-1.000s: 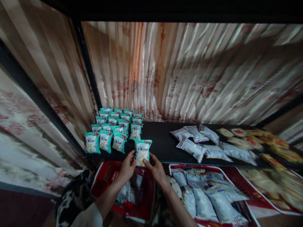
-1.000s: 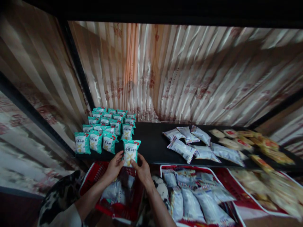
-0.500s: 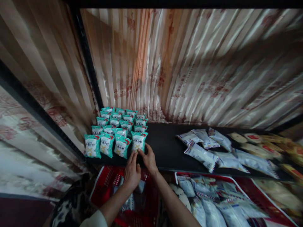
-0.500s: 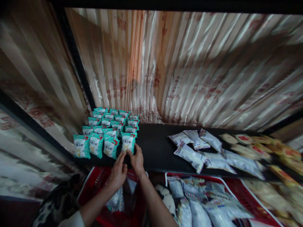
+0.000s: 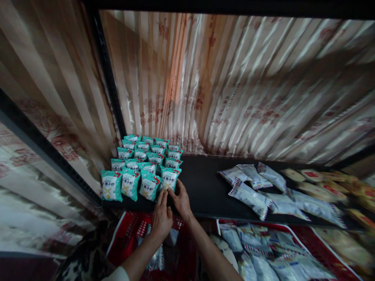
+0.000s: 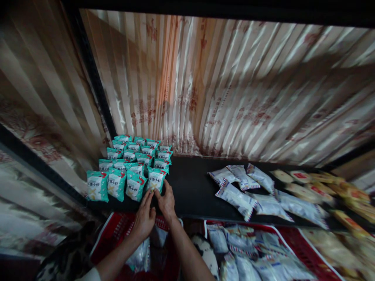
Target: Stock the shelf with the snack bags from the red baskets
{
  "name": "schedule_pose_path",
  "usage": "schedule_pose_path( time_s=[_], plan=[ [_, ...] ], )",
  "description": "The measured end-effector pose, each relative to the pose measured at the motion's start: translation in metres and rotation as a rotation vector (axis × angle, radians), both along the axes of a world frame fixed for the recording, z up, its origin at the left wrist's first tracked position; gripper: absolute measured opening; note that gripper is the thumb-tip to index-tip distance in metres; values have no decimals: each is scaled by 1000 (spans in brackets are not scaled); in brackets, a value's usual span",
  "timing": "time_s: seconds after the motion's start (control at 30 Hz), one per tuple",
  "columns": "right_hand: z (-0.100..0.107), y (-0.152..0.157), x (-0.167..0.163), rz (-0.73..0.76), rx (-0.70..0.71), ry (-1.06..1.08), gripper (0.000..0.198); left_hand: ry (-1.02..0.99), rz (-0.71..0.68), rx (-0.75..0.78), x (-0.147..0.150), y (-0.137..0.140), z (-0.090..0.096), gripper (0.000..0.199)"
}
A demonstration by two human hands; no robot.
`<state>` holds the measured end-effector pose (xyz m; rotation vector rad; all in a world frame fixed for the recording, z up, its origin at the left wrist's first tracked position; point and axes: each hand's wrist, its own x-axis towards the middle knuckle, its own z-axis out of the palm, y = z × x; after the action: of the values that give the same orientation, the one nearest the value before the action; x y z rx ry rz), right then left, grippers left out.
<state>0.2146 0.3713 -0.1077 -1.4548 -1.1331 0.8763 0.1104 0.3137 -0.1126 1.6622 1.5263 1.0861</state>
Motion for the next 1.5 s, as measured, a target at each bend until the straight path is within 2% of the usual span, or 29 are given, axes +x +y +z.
schedule_pose_path(
  time_s=[0.13,0.3,0.53,0.67,0.77,0.97,1.2,1.37,1.5],
  plan=[
    [0,-3,1,30,2,-20,57,9,-1,1,0,1,-2,61],
    [-6,-11,0,-10,44,33,62,9,13,29,-2,-2,-5,58],
    [1,-36,-7,-96,243,-221,38,89,137,228,-21,-25,-10,44],
    [7,-50,-22,75,276,-231,28,131,294,276,-38,-36,-9,42],
    [6,-54,-38,185,255,-225,33,170,371,276,-51,-34,-10,43],
    [10,-43,-61,248,249,-254,40,209,267,303,-73,-19,-12,49],
    [14,-33,-65,218,114,-262,39,238,182,288,-83,-19,-10,46],
    [10,-34,-67,233,134,-276,42,285,238,253,-96,-17,-5,46],
    [10,-31,-71,240,141,-283,42,286,148,263,-104,-9,-1,46]
  ],
)
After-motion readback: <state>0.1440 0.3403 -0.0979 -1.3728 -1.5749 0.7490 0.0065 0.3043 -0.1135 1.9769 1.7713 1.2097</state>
